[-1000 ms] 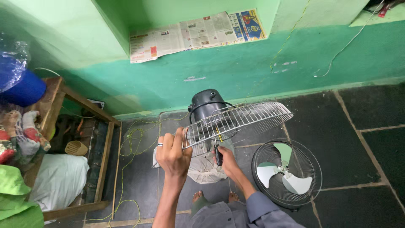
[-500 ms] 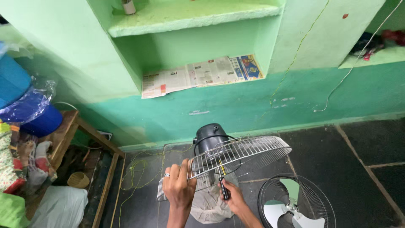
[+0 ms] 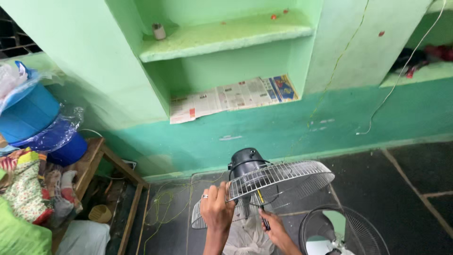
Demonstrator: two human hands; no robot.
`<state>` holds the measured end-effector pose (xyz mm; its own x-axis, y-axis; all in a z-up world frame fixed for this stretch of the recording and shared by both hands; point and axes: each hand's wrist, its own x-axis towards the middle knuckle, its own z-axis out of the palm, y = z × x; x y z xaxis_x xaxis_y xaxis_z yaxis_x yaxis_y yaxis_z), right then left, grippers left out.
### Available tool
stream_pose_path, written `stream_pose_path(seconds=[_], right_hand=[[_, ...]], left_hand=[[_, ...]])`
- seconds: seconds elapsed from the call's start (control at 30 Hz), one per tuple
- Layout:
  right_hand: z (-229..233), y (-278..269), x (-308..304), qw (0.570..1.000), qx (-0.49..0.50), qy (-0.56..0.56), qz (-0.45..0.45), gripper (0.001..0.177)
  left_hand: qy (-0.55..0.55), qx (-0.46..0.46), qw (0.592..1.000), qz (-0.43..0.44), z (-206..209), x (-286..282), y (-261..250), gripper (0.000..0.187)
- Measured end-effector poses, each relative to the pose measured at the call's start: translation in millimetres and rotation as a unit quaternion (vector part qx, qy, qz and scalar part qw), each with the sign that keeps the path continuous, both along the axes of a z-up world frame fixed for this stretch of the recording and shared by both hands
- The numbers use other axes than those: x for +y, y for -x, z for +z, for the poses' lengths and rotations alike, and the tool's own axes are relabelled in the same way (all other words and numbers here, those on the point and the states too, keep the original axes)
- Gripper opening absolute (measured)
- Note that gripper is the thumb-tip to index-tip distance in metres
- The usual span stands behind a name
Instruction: The person uses a screwdriver to loosen and remove the front grill of a standing fan. They then detach the grill from the fan body and place it on the floor.
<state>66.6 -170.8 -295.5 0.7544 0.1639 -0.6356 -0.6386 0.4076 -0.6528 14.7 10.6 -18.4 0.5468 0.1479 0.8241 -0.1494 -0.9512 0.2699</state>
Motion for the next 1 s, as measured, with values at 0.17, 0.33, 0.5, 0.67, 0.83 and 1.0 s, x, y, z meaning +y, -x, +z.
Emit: stream_pose_path(seconds=[0.17, 0.33, 0.5, 0.67, 0.83, 1.0], right_hand=[[11, -7, -1, 1.0, -0.013, -0.02, 0.006, 0.032], [13, -5, -4, 0.996, 0.006, -0.088, -0.022, 0.033], [17, 3, -2, 0.994, -0.044, -0.079, -0.062, 0.019], [10, 9, 7, 0.983, -0.052, -0.162, -0.063, 0.021], [2, 15, 8, 0.989, 0.017, -0.136, -0.056, 0.028], [4, 16, 13, 0.99, -0.056, -0.076, -0.105, 0.029]], left_hand=[[0.018, 0.016, 1.0, -0.015, -4, 3, 0, 0.029], [0.016, 0.025, 0.999, -0.024, -4, 5, 0, 0.036], [0.021, 0.016, 0.999, -0.024, 3, 1, 1, 0.041], [0.005, 0.011, 1.0, -0.01, 1, 1, 3, 0.034], [0.001, 0.0, 1.0, -0.016, 1, 2, 4, 0.038], [0.008, -0.009, 1.0, -0.007, 9, -2, 0, 0.022]])
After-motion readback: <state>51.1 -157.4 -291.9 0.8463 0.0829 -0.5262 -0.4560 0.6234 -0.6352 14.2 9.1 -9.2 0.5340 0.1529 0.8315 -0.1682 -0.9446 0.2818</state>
